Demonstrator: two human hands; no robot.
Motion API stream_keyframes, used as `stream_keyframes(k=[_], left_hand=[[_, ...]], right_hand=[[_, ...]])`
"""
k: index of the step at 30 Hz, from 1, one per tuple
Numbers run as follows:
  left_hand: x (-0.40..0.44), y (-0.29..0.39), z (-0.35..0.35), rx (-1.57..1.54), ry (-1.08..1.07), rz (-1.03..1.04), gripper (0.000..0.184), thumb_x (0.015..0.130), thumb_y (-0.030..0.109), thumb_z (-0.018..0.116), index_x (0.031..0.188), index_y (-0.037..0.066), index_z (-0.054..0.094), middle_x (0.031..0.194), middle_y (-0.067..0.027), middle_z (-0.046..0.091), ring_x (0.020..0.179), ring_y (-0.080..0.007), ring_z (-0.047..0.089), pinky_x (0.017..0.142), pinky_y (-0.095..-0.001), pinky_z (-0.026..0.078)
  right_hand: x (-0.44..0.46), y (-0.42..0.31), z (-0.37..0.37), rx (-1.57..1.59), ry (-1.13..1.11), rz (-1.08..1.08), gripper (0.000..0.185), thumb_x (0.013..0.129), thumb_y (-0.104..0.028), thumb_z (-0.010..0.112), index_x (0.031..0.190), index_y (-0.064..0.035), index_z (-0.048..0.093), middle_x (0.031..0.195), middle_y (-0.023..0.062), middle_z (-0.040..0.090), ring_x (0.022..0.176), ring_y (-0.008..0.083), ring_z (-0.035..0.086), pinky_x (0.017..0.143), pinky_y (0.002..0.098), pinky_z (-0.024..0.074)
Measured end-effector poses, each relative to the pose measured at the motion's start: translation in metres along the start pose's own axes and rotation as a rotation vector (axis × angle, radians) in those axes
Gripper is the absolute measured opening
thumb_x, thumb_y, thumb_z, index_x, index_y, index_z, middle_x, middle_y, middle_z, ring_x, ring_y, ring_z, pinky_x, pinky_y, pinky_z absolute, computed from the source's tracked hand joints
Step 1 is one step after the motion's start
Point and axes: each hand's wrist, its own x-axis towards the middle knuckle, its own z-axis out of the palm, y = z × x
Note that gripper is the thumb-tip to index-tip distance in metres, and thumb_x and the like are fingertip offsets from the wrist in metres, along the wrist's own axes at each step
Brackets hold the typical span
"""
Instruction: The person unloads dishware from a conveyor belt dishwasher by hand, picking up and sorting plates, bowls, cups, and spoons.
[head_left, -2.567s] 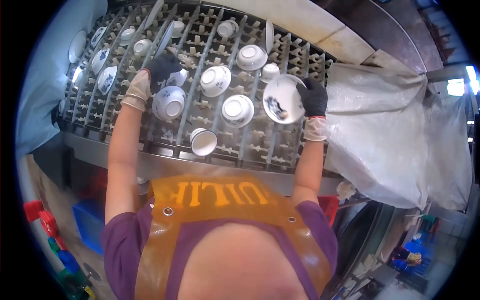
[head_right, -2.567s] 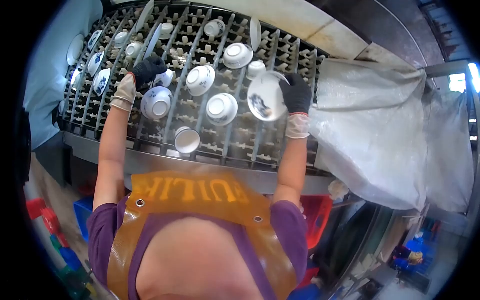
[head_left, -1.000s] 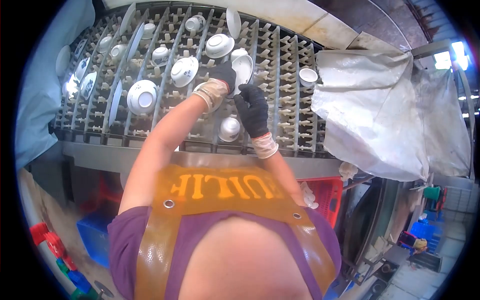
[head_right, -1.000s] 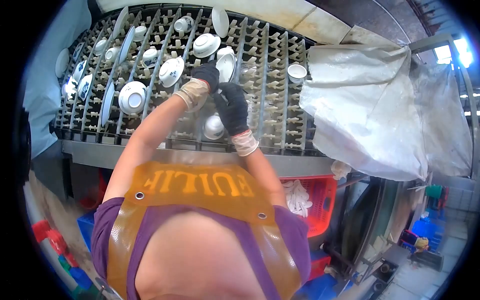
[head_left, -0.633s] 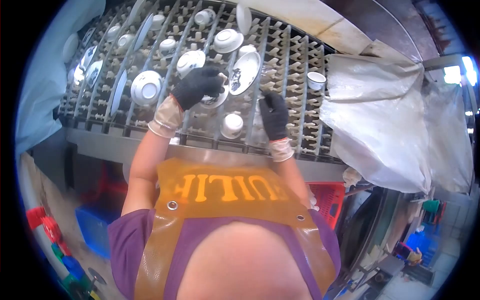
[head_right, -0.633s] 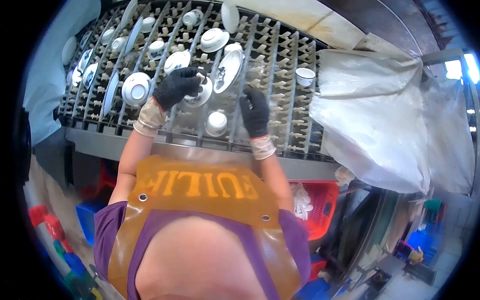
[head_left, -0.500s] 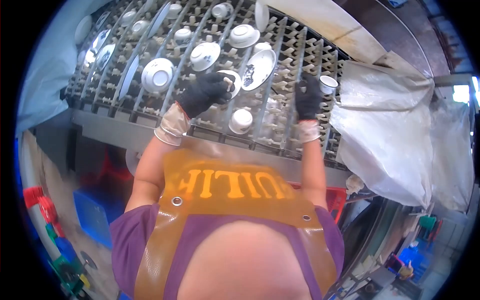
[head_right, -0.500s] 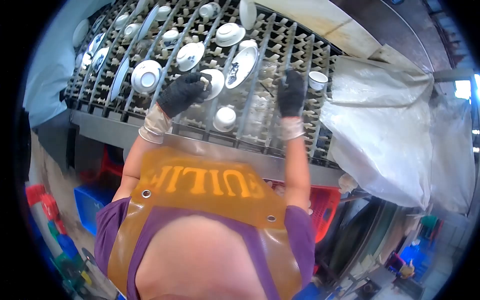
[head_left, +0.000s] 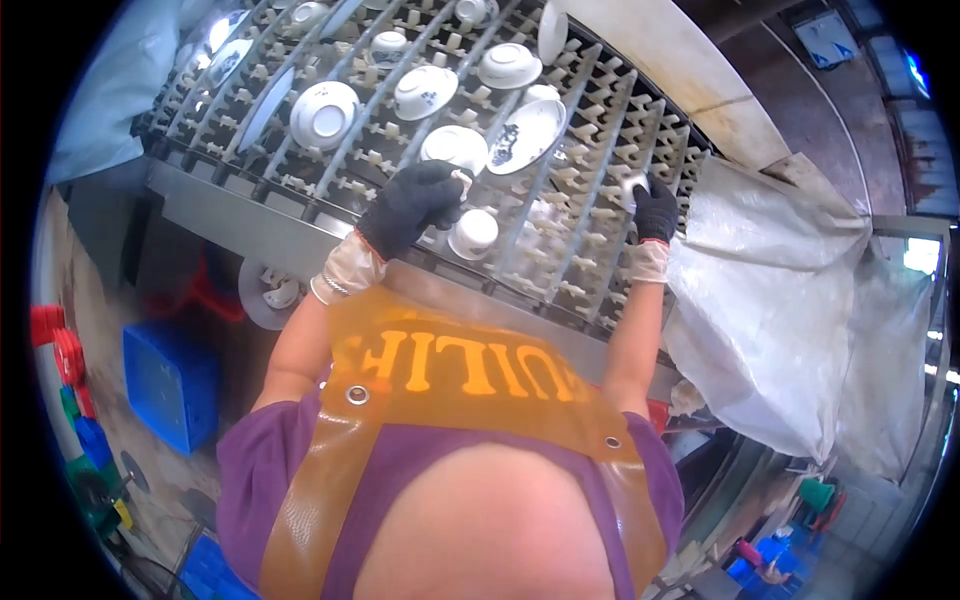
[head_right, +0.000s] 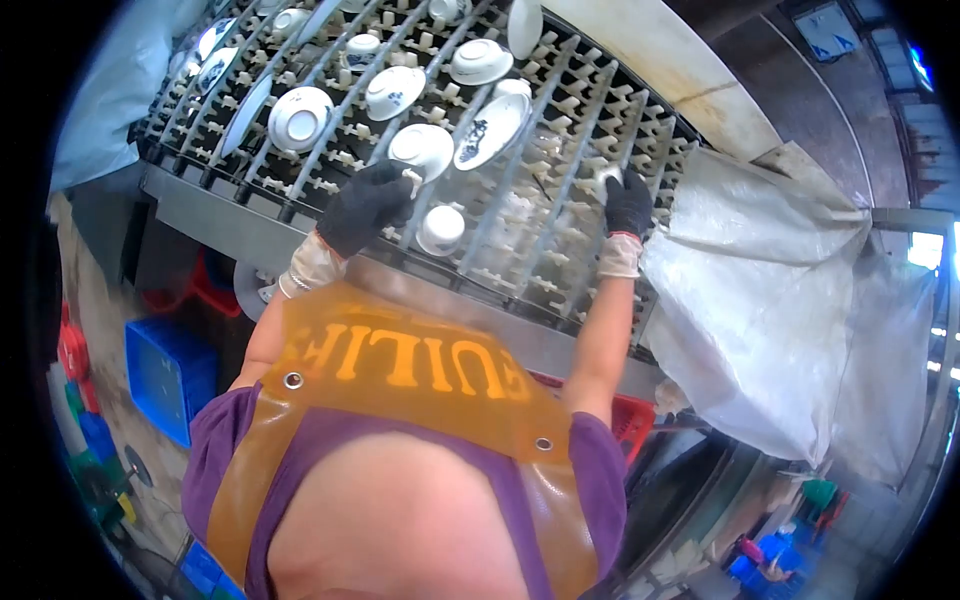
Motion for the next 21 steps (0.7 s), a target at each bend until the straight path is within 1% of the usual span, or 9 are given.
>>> stream_keyframes(k=[2,4,6,8,9,10,14,16,21], left_hand=[[0.002,-0.008,0.006,0.129,-0.072,0.008,0.021,0.089,0.016,0.060,0.106,0.003,0.061,0.080,-0.0001,0.058,0.065,-0.0073,0.054,0.060,-0.0181,0.045],[0.006,-0.018,0.016,-0.167,0.024,-0.157,0.021,0.089,0.017,0.060,0.105,0.003,0.061,0.079,0.0006,0.057,0.064,-0.0069,0.053,0.058,-0.0178,0.043],[0.007,-0.013,0.024,-0.161,0.025,-0.219,0.022,0.089,0.019,0.061,0.104,0.003,0.060,0.077,0.0014,0.057,0.063,-0.0068,0.052,0.057,-0.0186,0.043],[0.007,-0.016,0.017,-0.208,0.082,-0.167,0.022,0.089,0.018,0.060,0.105,0.004,0.059,0.076,0.0013,0.057,0.064,-0.0067,0.053,0.059,-0.0187,0.043],[0.003,-0.018,0.006,-0.239,0.153,-0.106,0.020,0.090,0.016,0.059,0.105,0.003,0.058,0.079,0.0007,0.059,0.067,-0.0075,0.055,0.060,-0.0194,0.045],[0.001,-0.033,-0.014,0.127,0.218,0.168,0.020,0.090,0.013,0.058,0.107,0.003,0.058,0.082,-0.0002,0.061,0.071,-0.0091,0.058,0.062,-0.0208,0.046],[-0.023,-0.015,-0.082,-0.442,0.675,0.327,0.015,0.089,0.014,0.058,0.099,0.003,0.062,0.077,-0.0014,0.057,0.070,-0.0079,0.054,0.061,-0.0200,0.044],[-0.049,-0.027,-0.124,-0.185,1.011,0.426,0.012,0.089,0.015,0.060,0.095,0.005,0.062,0.079,-0.0026,0.060,0.070,-0.0102,0.057,0.063,-0.0219,0.047],[-0.128,-0.055,-0.176,-0.466,1.336,0.500,0.011,0.087,0.018,0.063,0.086,0.007,0.061,0.075,-0.0025,0.060,0.063,-0.0113,0.056,0.057,-0.0242,0.048]], right_hand=[[-0.028,-0.035,-0.002,0.635,-0.148,0.097,0.037,0.083,-0.020,0.064,0.115,-0.0014,0.062,0.101,0.0096,0.067,0.092,0.0215,0.062,0.083,0.0325,0.0473],[-0.054,-0.077,0.001,1.135,-0.263,0.288,0.030,0.084,-0.012,0.063,0.111,0.0021,0.062,0.096,0.0047,0.066,0.085,0.0148,0.059,0.078,0.0269,0.0466],[-0.056,-0.068,0.028,1.153,-0.301,0.287,0.033,0.086,-0.016,0.064,0.114,0.0020,0.060,0.100,0.0074,0.064,0.089,0.0148,0.059,0.079,0.0279,0.0476],[-0.057,-0.057,0.055,0.711,-0.012,0.141,0.027,0.082,-0.013,0.062,0.105,0.0013,0.062,0.091,0.0085,0.065,0.083,0.0177,0.059,0.076,0.0298,0.0471],[-0.058,-0.055,0.055,0.508,0.105,0.014,0.029,0.081,-0.012,0.063,0.106,0.0012,0.062,0.093,0.0108,0.066,0.084,0.0205,0.061,0.077,0.0311,0.0478],[-0.059,-0.051,0.054,0.305,0.216,-0.118,0.030,0.079,-0.011,0.063,0.107,0.0010,0.061,0.095,0.0131,0.066,0.086,0.0233,0.062,0.078,0.0324,0.0484],[-0.079,-0.061,0.028,0.487,0.077,-0.059,0.027,0.080,-0.009,0.061,0.106,0.0005,0.062,0.097,0.0131,0.066,0.087,0.0227,0.063,0.079,0.0316,0.0484],[-0.099,-0.067,0.018,0.367,0.029,-0.110,0.024,0.081,-0.008,0.060,0.103,0.0004,0.063,0.096,0.0125,0.067,0.086,0.0213,0.064,0.078,0.0308,0.0482],[-0.142,-0.060,0.036,0.411,-0.099,-0.152,0.020,0.081,-0.009,0.062,0.099,-0.0004,0.065,0.095,0.0133,0.067,0.090,0.0251,0.062,0.083,0.0335,0.0469]])
